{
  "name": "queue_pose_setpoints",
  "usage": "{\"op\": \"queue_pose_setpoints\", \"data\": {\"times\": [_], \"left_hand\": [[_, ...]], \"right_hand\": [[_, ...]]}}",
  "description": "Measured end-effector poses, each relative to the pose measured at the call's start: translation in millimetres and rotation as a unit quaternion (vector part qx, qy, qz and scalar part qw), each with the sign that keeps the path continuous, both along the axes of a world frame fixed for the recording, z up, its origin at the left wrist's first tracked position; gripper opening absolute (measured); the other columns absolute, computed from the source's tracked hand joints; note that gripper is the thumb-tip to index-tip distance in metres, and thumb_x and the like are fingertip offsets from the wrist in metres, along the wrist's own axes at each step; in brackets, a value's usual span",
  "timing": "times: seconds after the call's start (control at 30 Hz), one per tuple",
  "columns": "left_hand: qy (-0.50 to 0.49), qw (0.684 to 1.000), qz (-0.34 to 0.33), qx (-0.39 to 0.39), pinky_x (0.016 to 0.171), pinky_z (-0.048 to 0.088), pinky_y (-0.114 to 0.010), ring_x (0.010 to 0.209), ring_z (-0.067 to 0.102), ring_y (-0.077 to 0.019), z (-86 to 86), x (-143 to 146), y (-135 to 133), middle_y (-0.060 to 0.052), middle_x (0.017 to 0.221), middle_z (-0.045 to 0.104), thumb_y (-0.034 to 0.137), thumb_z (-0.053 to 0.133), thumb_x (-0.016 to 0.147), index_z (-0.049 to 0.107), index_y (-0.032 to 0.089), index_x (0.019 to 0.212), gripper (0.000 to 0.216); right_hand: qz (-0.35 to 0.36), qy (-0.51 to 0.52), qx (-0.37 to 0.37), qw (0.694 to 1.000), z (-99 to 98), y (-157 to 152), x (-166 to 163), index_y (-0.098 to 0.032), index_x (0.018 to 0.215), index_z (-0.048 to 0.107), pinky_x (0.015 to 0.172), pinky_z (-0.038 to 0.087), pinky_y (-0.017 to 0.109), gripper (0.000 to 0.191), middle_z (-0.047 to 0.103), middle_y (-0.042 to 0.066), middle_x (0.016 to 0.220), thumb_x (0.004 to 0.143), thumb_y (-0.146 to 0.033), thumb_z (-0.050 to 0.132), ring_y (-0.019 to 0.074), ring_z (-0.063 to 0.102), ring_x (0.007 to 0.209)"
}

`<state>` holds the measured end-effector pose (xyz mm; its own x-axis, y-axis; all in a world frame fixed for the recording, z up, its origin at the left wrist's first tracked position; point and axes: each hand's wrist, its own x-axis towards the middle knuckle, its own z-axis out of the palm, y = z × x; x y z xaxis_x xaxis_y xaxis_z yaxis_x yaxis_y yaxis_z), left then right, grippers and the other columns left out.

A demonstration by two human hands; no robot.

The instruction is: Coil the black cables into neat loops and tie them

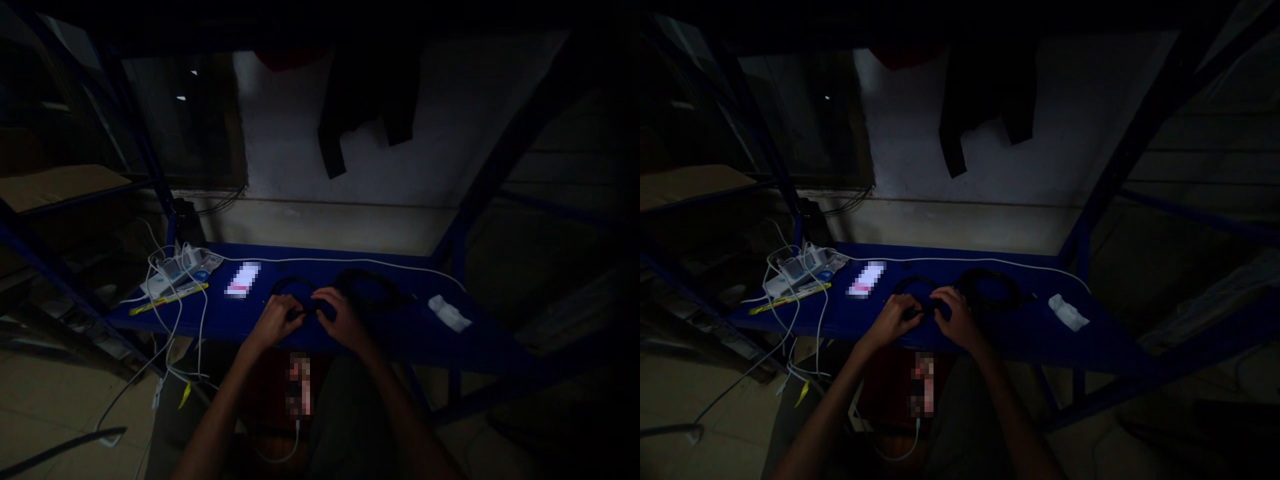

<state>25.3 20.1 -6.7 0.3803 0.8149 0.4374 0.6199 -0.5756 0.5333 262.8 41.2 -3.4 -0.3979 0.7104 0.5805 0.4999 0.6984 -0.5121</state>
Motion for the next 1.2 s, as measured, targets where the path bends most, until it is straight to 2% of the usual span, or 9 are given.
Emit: {"op": "queue_pose_setpoints", "data": {"times": [0.07,0.17,0.23,0.33,0.5,0.63,0.77,1.03,1.2], "left_hand": [[0.004,1.0,0.005,-0.001,0.095,0.044,-0.039,0.102,0.071,-0.0241,-0.4,0,0,-0.004,0.103,0.076,0.028,0.073,0.095,0.068,0.022,0.1,0.009],[0.006,1.0,0.003,-0.004,0.095,0.044,-0.039,0.101,0.071,-0.0239,-0.5,0,-1,-0.004,0.103,0.077,0.029,0.072,0.095,0.069,0.022,0.1,0.01],[0.004,1.0,0.004,-0.007,0.095,0.045,-0.039,0.1,0.071,-0.0237,-0.3,0,-2,-0.003,0.102,0.077,0.029,0.072,0.095,0.068,0.022,0.101,0.01],[0.0,1.0,0.006,-0.013,0.094,0.045,-0.039,0.099,0.071,-0.0238,0.8,0,-2,-0.004,0.102,0.077,0.03,0.072,0.095,0.068,0.022,0.1,0.01],[0.002,1.0,0.003,-0.024,0.094,0.044,-0.039,0.097,0.072,-0.0232,5.4,1,-2,-0.004,0.099,0.077,0.029,0.072,0.094,0.068,0.022,0.096,0.008],[0.012,0.999,-0.006,-0.042,0.097,0.043,-0.037,0.099,0.072,-0.022,7.2,6,1,-0.003,0.1,0.077,0.029,0.072,0.094,0.069,0.02,0.097,0.009],[0.025,0.998,-0.029,-0.054,0.101,0.042,-0.034,0.103,0.072,-0.0218,3.7,29,14,-0.004,0.105,0.078,0.031,0.073,0.094,0.071,0.02,0.102,0.014],[0.069,0.994,-0.064,-0.051,0.105,0.042,-0.037,0.109,0.071,-0.0233,-2.3,127,56,-0.006,0.113,0.078,0.036,0.069,0.097,0.072,0.019,0.109,0.02],[0.078,0.994,-0.063,-0.039,0.108,0.042,-0.041,0.113,0.069,-0.0265,2.8,174,69,-0.008,0.115,0.077,0.034,0.068,0.097,0.073,0.018,0.109,0.021]], "right_hand": [[-0.098,-0.028,0.055,0.993,5.8,0,28,-0.026,0.131,0.064,0.111,0.04,0.052,0.033,0.066,0.013,0.135,0.097,-0.029,0.064,0.0327,0.058,0.129],[-0.209,-0.126,0.074,0.967,6.8,7,80,-0.023,0.138,0.06,0.108,0.04,0.057,0.065,0.063,0.019,0.141,0.086,-0.056,0.079,0.042,0.055,0.132],[-0.189,-0.212,0.042,0.958,2.7,15,107,-0.022,0.121,0.067,0.099,0.046,0.052,0.059,0.072,0.016,0.122,0.084,-0.067,0.077,0.039,0.065,0.116],[-0.17,-0.3,0.03,0.938,-3.2,30,125,-0.023,0.1,0.07,0.086,0.05,0.043,0.048,0.077,0.013,0.1,0.091,-0.07,0.067,0.0326,0.072,0.095],[-0.242,-0.339,0.021,0.909,13.3,64,125,-0.021,0.107,0.071,0.068,0.048,0.035,0.046,0.08,0.012,0.088,0.099,-0.064,0.059,0.031,0.077,0.081],[-0.318,-0.263,0.039,0.91,50.1,85,132,-0.017,0.12,0.073,0.071,0.051,0.037,0.057,0.081,0.017,0.099,0.101,-0.067,0.052,0.0343,0.078,0.087],[-0.364,-0.228,0.061,0.901,93.0,82,140,-0.015,0.119,0.074,0.07,0.049,0.039,0.065,0.081,0.018,0.093,0.101,-0.071,0.046,0.0357,0.076,0.083],[-0.409,-0.228,0.23,0.853,184.6,15,145,-0.015,0.105,0.074,0.063,0.036,0.034,0.071,0.077,0.017,0.085,0.102,-0.077,0.04,0.0315,0.071,0.073],[-0.415,-0.208,0.33,0.822,246.1,-28,143,-0.018,0.093,0.071,0.06,0.031,0.034,0.07,0.068,0.011,0.069,0.099,-0.082,0.041,0.0251,0.061,0.063]]}}
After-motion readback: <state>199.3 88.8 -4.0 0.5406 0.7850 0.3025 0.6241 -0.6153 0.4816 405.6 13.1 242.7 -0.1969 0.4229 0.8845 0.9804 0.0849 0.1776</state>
